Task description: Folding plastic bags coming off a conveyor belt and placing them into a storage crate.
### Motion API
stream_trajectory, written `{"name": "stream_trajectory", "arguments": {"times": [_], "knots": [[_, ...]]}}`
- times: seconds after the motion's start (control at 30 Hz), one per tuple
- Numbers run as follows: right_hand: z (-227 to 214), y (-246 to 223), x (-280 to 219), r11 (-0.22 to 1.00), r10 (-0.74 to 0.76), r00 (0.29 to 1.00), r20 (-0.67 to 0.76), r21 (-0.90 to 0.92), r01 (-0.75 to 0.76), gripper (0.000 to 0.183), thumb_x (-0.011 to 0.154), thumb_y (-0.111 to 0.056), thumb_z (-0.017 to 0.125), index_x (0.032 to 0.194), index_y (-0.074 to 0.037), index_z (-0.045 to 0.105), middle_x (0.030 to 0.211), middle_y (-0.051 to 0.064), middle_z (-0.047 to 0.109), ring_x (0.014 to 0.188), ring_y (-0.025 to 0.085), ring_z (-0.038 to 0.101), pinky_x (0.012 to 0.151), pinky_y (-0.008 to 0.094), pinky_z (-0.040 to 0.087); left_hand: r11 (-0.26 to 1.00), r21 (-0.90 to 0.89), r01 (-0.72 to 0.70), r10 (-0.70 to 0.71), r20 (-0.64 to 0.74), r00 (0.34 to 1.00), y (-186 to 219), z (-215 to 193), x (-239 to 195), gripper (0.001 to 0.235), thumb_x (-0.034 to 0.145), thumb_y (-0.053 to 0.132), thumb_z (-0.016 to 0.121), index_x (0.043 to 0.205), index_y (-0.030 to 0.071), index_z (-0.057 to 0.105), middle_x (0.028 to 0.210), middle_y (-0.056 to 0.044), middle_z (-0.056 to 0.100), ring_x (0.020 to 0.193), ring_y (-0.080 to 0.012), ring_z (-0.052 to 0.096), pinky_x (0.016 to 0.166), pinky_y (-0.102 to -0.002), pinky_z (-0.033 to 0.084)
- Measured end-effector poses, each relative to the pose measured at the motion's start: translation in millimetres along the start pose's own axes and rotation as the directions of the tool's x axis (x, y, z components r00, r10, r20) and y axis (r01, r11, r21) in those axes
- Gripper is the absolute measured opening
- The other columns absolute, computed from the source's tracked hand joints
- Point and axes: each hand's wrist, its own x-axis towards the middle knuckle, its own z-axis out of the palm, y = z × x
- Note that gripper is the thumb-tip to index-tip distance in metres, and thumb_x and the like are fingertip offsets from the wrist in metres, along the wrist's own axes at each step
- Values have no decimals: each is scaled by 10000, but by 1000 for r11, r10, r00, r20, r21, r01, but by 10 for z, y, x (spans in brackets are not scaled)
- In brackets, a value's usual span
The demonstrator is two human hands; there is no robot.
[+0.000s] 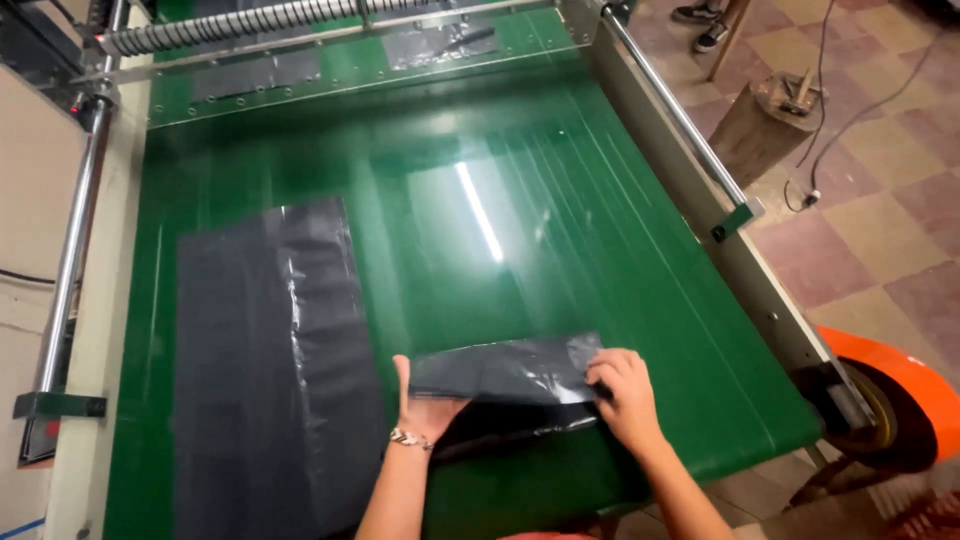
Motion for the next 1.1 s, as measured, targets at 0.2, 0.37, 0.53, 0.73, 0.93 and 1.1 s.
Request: {"name": "stream_trajectory", "arguments": {"times": [0.2, 0.37, 0.53, 0.73, 0.93, 1.1], "knots": [[156, 186, -541, 993, 67, 997, 31, -95, -63, 250, 716, 37, 695, 893, -121, 616, 1085, 71, 633, 1050, 313, 567, 890, 433, 466, 812, 580, -59, 292, -317, 902, 16, -89, -223, 810, 948, 512, 401, 1562, 45, 155, 1678, -1, 87, 1540, -94, 93, 1249, -295, 54], [93, 223, -569, 985, 115, 986, 120, -139, -98, 211, 706, -23, 691, 875, -143, 654, 1137, 89, 633, 1113, 324, 557, 935, 448, 466, 728, 674, -125, 413, -287, 864, -7, 18, -469, 550, 933, 191, 553, 1441, 2, 464, 1492, -185, 497, 1380, -230, 480, 1154, -348, 362], [-49, -112, -293, 974, 154, 965, 213, -199, -112, 268, 717, -389, 678, 883, -180, 701, 1285, 102, 608, 1213, 355, 514, 958, 520, 416, -414, 910, 5, 753, 339, 564, -317, 270, -630, 684, 838, 320, 652, 1397, -23, 460, 1366, -215, 535, 1234, -416, 485, 1069, -499, 382], [749, -572, 136, 977, -58, 994, 96, 212, 36, 715, 999, -579, 330, 1362, 1, 537, 1428, 201, 538, 1378, 377, 452, 1154, 507, 317, -922, 387, 15, 314, 724, 615, -1149, 368, -68, 639, 888, 318, 406, 1471, 56, 425, 1567, -118, 395, 1493, -310, 260, 1123, -578, 260], [966, -201, -39, 992, 21, 927, 375, -122, 27, 930, 919, -683, 382, 1466, 69, 378, 1545, 263, 355, 1462, 425, 267, 1183, 583, 144, -923, 384, 29, 263, 574, 775, -1001, -35, -71, 786, 870, 497, 375, 1538, 88, 311, 1620, -114, 263, 1509, -335, 149, 1131, -649, 164], [594, 356, -52, 866, 206, 946, 250, -498, -57, 916, 872, -672, 505, 1487, -7, 363, 1563, 230, 344, 1464, 428, 276, 1165, 579, 225, -947, 321, 32, 186, 462, 867, -439, -189, -610, 1104, 843, 837, 493, 1554, 46, 197, 1650, -142, 135, 1523, -308, 66, 1146, -597, 173]]}}
